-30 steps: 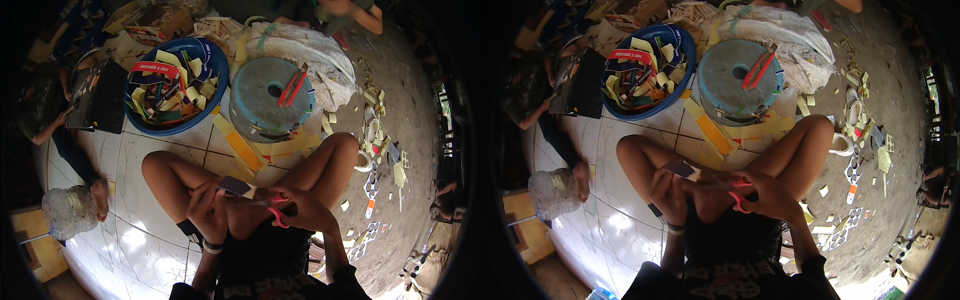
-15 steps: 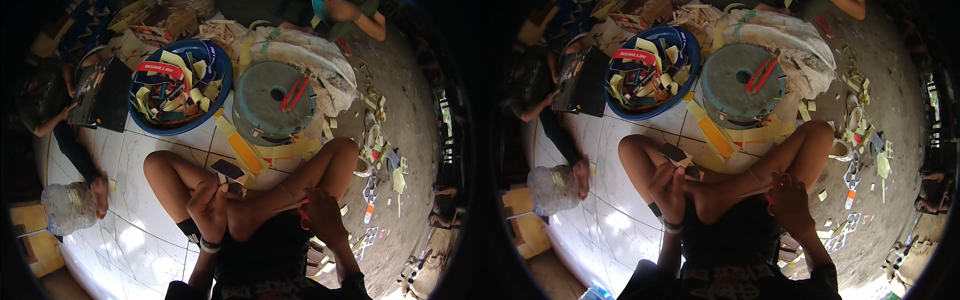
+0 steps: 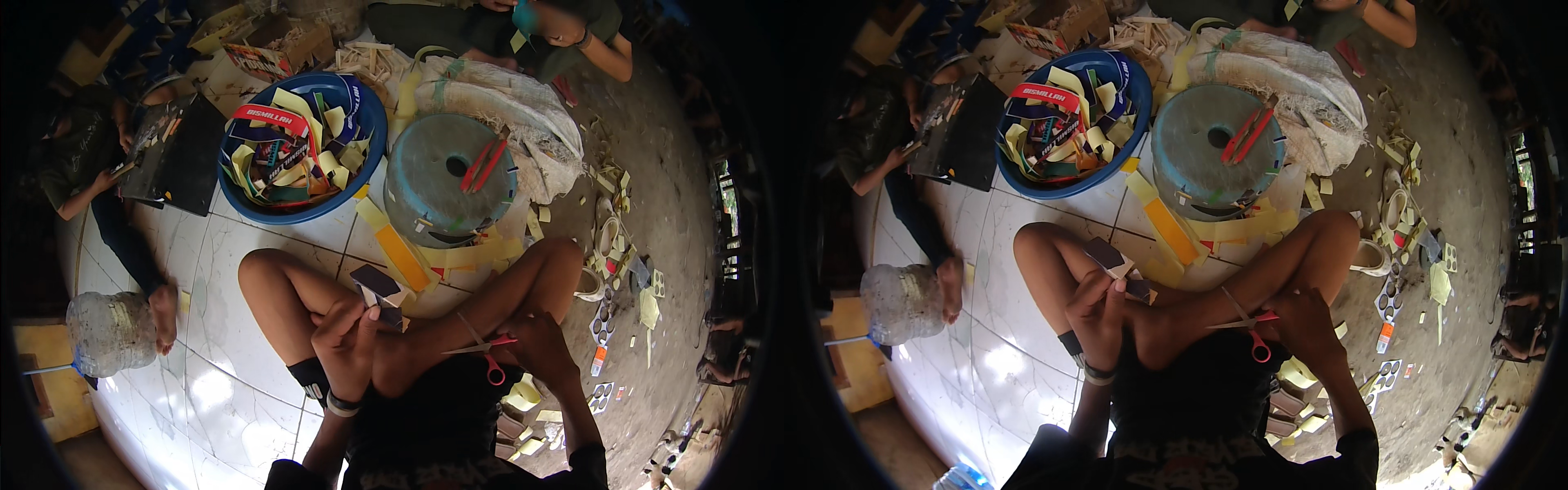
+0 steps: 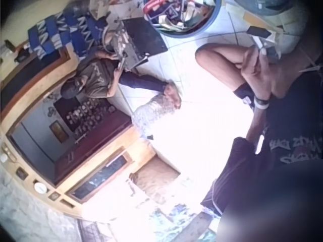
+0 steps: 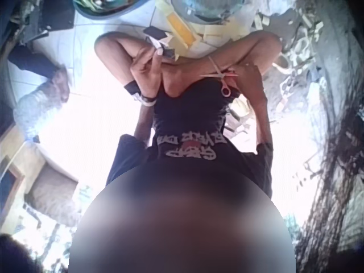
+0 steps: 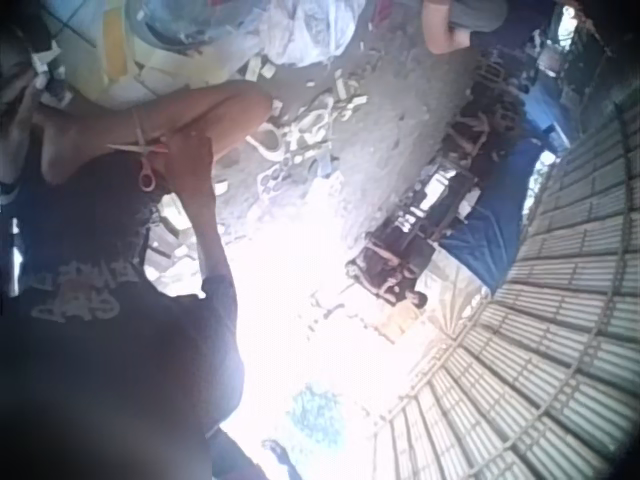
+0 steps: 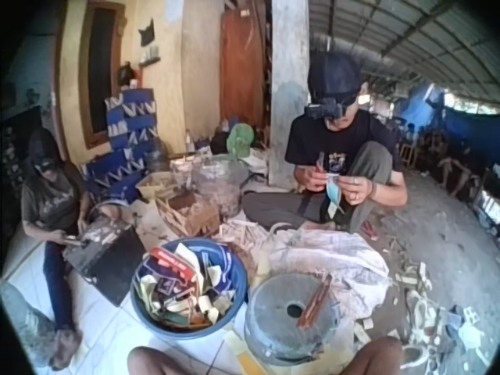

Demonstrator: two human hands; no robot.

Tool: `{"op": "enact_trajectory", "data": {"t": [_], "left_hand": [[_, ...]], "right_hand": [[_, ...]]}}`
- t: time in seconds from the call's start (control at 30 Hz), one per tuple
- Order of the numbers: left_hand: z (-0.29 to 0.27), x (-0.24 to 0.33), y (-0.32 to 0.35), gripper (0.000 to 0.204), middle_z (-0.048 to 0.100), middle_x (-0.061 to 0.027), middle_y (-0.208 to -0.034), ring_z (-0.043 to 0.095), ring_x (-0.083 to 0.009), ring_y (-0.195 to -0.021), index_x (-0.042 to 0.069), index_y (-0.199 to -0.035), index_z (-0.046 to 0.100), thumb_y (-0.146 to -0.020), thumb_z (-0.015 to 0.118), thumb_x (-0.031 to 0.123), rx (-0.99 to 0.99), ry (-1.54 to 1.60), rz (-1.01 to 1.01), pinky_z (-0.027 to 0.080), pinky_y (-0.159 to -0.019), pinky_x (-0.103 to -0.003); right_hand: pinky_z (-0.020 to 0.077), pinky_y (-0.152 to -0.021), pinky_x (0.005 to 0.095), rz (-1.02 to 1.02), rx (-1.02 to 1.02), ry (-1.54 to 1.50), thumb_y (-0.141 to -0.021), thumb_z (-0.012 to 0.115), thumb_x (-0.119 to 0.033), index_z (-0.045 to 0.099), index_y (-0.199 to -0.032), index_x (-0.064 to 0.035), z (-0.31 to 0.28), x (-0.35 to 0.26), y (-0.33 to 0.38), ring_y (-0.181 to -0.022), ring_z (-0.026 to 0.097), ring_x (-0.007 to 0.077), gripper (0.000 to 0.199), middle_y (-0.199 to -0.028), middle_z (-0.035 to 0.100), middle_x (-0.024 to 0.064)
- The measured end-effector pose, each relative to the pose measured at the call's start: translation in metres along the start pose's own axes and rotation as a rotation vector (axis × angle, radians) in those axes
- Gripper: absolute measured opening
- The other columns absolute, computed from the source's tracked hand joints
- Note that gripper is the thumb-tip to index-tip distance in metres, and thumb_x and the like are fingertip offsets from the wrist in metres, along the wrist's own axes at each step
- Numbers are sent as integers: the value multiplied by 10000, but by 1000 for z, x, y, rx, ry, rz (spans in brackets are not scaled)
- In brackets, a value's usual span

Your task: The person sits on the floor and uses pink scissors to cut strips of paper into smaller pieces. They handle the paper with both hands, cutting and occasionally folding the pieces while others work nearby.

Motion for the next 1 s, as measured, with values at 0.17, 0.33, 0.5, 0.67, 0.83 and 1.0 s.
{"op": "enact_trajectory", "data": {"t": [0.17, 0.33, 0.5, 0.67, 0.83, 1.0], "left_hand": [[-6, -5, -2, 134, 679, -71, -867, 597, -142, -827, -99, -986, 688, -923, 782, -27, 23, 19, -8, 464, -796, -252], [8, 2, -3, 164, 709, -87, -973, 640, -138, -895, -92, -1052, 711, -939, 780, 4, -13, 109, -37, 486, -828, -251], [28, 26, -2, 161, 691, -78, -1018, 646, -127, -886, -79, -1114, 731, -977, 730, 6, -65, 176, 1, 515, -819, -251], [18, 50, -3, 160, 722, -127, -1060, 689, -156, -897, -86, -1100, 728, -954, 737, -20, -19, 112, 105, 528, -823, -261], [20, 58, -2, 171, 723, -157, -1052, 711, -195, -871, -79, -1072, 736, -930, 755, 13, -50, -26, 189, 531, -851, -270], [17, 55, 9, 314, 705, -175, -1106, 714, -217, -917, -63, -1211, 668, -920, 754, 17, 28, -129, 232, 518, -941, -309]], "right_hand": [[576, -796, 430, 128, 124, 33, -860, 768, -113, 765, -990, -71, -18, -2, 0, -872, 737, 293, 137, -926, 760, 126], [594, -773, 372, 25, 280, -612, -867, 802, -41, 776, -1053, -49, -45, -44, -7, -898, 760, 246, 188, -952, 768, 110], [573, -826, 323, -386, 407, -780, -883, 791, 16, 665, -1280, -11, -64, -106, -25, -1002, 732, 186, 417, -1080, 755, 102], [578, -858, 334, -376, 169, -1150, -910, 733, 64, 323, -1571, -9, -48, -126, -28, -1073, 705, 194, 782, -1285, 667, 162], [541, -885, 264, -201, 74, -1503, -977, 693, 21, 366, -1525, -23, -24, -137, -34, -1047, 679, 125, 640, -1181, 700, 128], [548, -875, 261, -175, 134, -1631, -983, 681, 22, 341, -1496, -15, -30, -139, -41, -1007, 695, 130, 617, -1111, 720, 156]]}}
Point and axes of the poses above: each hand's wrist, its own y-axis away from the middle knuckle, its own z-axis out of the palm, x = y × z, the point moved 8 cm from there along -y, towards the middle knuckle
